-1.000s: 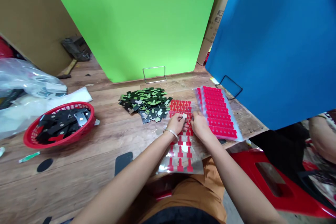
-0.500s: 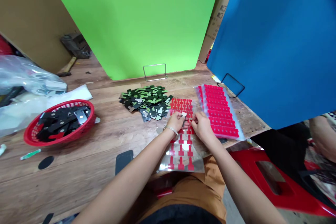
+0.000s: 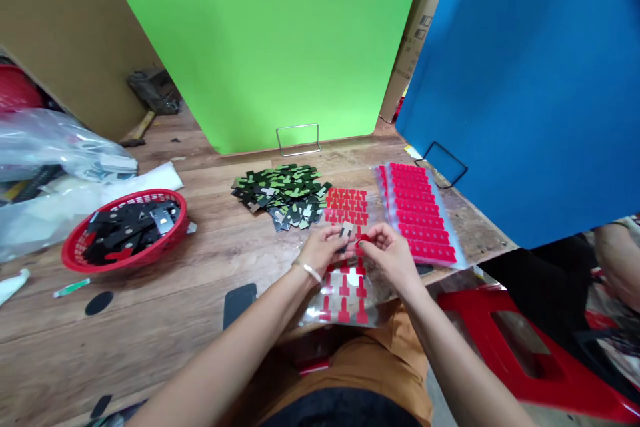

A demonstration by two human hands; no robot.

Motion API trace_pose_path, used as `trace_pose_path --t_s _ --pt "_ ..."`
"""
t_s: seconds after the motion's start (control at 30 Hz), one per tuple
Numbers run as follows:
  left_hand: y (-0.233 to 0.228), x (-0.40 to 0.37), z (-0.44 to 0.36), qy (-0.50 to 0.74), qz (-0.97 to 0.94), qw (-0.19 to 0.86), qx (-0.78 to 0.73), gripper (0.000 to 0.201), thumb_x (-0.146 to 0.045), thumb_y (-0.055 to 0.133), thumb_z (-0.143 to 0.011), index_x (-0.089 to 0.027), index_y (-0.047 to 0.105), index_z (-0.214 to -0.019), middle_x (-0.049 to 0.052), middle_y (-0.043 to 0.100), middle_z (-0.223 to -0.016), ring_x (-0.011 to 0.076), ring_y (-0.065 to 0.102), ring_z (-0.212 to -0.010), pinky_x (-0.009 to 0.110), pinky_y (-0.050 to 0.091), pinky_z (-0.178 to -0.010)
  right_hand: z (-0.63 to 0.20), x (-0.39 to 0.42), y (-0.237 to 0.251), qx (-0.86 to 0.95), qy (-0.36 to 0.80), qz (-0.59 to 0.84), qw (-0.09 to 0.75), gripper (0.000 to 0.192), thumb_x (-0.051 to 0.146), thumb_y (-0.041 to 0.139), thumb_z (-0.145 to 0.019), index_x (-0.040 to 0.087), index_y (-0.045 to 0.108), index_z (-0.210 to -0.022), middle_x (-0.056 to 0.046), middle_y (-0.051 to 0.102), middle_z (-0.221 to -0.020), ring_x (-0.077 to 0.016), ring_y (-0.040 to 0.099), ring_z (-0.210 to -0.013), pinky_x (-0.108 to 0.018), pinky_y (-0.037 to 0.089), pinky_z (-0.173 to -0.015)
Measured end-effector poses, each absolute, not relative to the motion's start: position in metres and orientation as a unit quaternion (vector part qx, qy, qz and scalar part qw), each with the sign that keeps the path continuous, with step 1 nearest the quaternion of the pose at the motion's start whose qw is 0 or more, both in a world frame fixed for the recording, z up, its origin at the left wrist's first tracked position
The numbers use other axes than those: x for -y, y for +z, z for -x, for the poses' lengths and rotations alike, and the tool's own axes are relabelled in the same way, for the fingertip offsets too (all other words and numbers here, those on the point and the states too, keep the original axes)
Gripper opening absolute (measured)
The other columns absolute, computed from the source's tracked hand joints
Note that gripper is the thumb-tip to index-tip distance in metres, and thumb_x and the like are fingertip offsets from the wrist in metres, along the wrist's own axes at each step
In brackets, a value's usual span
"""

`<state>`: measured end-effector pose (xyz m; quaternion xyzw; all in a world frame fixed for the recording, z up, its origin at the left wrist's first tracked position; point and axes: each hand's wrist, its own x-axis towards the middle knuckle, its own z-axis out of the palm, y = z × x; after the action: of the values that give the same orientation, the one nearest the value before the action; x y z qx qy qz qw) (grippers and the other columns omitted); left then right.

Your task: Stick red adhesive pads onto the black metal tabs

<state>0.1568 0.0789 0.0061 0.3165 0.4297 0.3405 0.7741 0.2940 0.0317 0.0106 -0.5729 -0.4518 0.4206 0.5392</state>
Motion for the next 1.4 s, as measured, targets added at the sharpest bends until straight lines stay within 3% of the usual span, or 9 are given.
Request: trace_pose_path --t_s 0.17,0.53,0.97,1.4 --pt "0.006 -0.041 -0.124 0.348 -0.255 0.794 -0.427 0.032 0.008 0.052 -0.068 -0.010 0.054 -0.093 0.006 0.066 -0.076 0.0139 0.066 -0.064 0.024 0.055 -0.064 -0.257 -0.016 -0.002 0.450 0.454 0.543 0.544 0.015 0.021 0.062 -0.068 0.019 0.048 -0.075 0.004 0.053 -0.066 -0.0096 0.051 -0.057 -0.020 0.043 -0.053" --pt "0.002 -0.023 -0.112 0.381 -0.279 0.773 -0.423 0.031 0.002 0.057 -0.068 -0.011 0.056 -0.096 0.009 0.068 -0.086 0.0158 0.067 -0.069 0.023 0.055 -0.063 -0.235 -0.005 -0.013 0.494 0.420 0.565 0.510 0.010 0.022 0.056 -0.076 0.020 0.049 -0.083 0.001 0.055 -0.074 -0.0101 0.053 -0.054 -0.021 0.043 -0.048" --pt "0.002 -0.022 -0.111 0.388 -0.288 0.771 -0.414 0.030 -0.003 0.064 -0.063 -0.012 0.061 -0.092 0.008 0.069 -0.087 0.0171 0.066 -0.072 0.024 0.054 -0.064 -0.232 -0.003 -0.009 0.512 0.398 0.574 0.500 0.011 0.026 0.056 -0.076 0.020 0.050 -0.083 0.000 0.058 -0.076 -0.0103 0.053 -0.052 -0.022 0.044 -0.048" --pt "0.003 -0.022 -0.112 0.378 -0.291 0.780 -0.406 0.040 -0.007 0.067 -0.063 -0.012 0.060 -0.102 0.009 0.068 -0.093 0.0173 0.065 -0.077 0.022 0.052 -0.064 -0.232 -0.002 -0.010 0.541 0.354 0.579 0.497 0.006 0.021 0.054 -0.076 0.020 0.050 -0.082 0.001 0.056 -0.072 -0.0104 0.051 -0.054 -0.021 0.043 -0.049"
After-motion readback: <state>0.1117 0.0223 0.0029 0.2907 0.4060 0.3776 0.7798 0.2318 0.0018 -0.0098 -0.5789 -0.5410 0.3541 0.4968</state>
